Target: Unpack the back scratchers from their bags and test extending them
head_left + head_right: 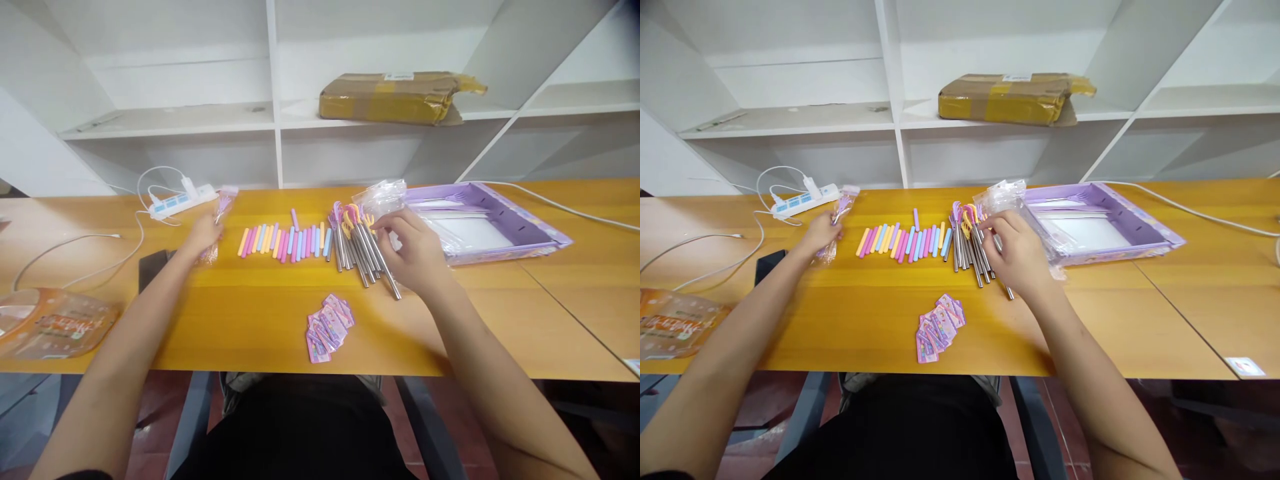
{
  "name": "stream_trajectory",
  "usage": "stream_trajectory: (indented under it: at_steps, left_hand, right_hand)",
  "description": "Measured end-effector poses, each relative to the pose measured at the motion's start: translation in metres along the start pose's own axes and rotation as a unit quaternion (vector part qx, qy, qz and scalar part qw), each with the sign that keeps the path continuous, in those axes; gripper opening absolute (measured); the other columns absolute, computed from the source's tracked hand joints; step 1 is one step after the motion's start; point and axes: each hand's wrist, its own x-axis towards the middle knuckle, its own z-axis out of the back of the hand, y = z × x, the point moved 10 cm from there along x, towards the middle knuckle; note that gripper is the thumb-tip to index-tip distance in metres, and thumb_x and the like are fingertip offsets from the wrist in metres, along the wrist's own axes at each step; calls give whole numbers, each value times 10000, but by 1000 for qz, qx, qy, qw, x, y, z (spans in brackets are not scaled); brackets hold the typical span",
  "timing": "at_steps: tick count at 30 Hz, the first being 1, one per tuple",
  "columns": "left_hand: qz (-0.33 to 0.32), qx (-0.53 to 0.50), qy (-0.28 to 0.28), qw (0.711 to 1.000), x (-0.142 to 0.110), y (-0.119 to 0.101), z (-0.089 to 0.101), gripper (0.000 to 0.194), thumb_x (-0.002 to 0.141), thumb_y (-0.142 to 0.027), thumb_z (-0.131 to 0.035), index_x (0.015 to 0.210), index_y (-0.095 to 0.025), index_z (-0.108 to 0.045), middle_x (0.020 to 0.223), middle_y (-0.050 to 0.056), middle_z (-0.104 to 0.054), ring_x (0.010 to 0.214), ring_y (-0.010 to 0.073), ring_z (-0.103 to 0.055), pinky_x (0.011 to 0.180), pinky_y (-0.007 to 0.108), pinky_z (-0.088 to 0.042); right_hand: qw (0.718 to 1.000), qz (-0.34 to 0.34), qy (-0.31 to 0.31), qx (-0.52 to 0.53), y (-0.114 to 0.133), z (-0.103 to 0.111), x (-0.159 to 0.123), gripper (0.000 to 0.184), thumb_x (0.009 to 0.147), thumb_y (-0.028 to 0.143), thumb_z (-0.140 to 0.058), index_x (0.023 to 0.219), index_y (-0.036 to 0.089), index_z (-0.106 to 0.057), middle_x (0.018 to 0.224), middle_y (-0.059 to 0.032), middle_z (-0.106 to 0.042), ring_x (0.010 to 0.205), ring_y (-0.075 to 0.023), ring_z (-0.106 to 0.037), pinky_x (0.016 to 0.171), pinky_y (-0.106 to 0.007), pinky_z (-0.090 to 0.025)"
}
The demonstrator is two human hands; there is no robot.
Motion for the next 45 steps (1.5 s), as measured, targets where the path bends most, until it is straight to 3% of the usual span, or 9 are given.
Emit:
stream_trajectory:
  at_steps: [5, 9, 12, 15, 17, 22, 32, 39, 45]
  left_hand:
    - [-184, 20, 41, 982, -116, -81, 20, 331, 1059, -265, -471, 1327, -227, -661, 1058, 78, -700, 930, 267, -722, 962, 425, -580]
    - [-292, -10, 170, 941, -246, -131, -7, 440, 1066, -202, -487, 1434, -362, -668, 1175, 53, -710, 956, 232, -733, 870, 333, -601]
    - [-322, -17, 204, 924, -292, -142, -34, 520, 1042, -147, -526, 1486, -386, -649, 1170, 36, -756, 906, 213, -752, 814, 312, -604]
    - [-327, -2, 180, 928, -289, -142, -60, 398, 1102, -264, -570, 1488, -343, -629, 1205, 50, -793, 986, 241, -786, 850, 347, -621]
    - [-324, 16, 97, 941, -276, -144, -67, 427, 1101, -458, -634, 1490, -286, -611, 1207, 105, -804, 1020, 295, -796, 862, 404, -629]
    - [-382, 20, -61, 922, -284, -167, -78, 559, 1078, -537, -662, 1538, -246, -536, 1083, 151, -812, 930, 322, -810, 807, 435, -631]
    - [-406, -52, -61, 911, -296, -164, -74, 437, 1097, -359, -680, 1501, -254, -551, 1116, 78, -862, 860, 248, -840, 749, 359, -664]
    - [-451, -48, -33, 891, -301, -168, -75, 479, 1106, -269, -641, 1573, -323, -552, 1217, 50, -850, 965, 213, -849, 807, 327, -673]
    - [-473, -69, -45, 877, -307, -169, -66, 356, 1106, -225, -653, 1460, -262, -650, 1343, 77, -822, 1130, 207, -830, 897, 318, -661]
  right_hand:
    - [991, -39, 42, 122, 68, 0, -49, 323, 1064, 238, -617, 1384, 279, -615, 1209, -96, -712, 871, -224, -709, 790, -420, -632]
    - [935, -138, 107, 308, 103, -40, -108, 673, 1065, 319, -697, 1647, 333, -361, 1399, -139, -646, 839, -199, -738, 605, -342, -653]
    - [934, -120, 133, 310, 116, -61, -129, 537, 1037, 348, -761, 1520, 306, -529, 1273, -105, -737, 906, -231, -771, 749, -373, -690]
    - [951, -109, 120, 264, 109, -65, -127, 81, 1075, 333, -706, 1096, 257, -690, 889, -33, -752, 734, -201, -720, 699, -332, -632]
    - [953, -118, 105, 257, 103, -65, -123, 188, 1100, 330, -663, 933, 244, -661, 757, -11, -707, 642, -180, -670, 637, -308, -585]
    - [939, -64, 140, 308, 118, -75, -122, 115, 1116, 270, -609, 1107, 245, -721, 991, -56, -799, 858, -206, -767, 797, -341, -634]
    - [942, -127, 115, 288, 96, -102, -145, 461, 1010, 221, -683, 1428, 278, -495, 895, 8, -718, 562, -137, -644, 535, -272, -553]
    - [974, 17, 39, 222, 112, -80, -129, 440, 998, 57, -614, 1367, 292, -565, 1202, -105, -663, 1082, -257, -723, 894, -429, -665]
    - [971, 39, 32, 232, 119, -62, -125, 364, 1006, 34, -604, 1273, 275, -654, 1279, -121, -581, 1124, -254, -718, 949, -436, -655]
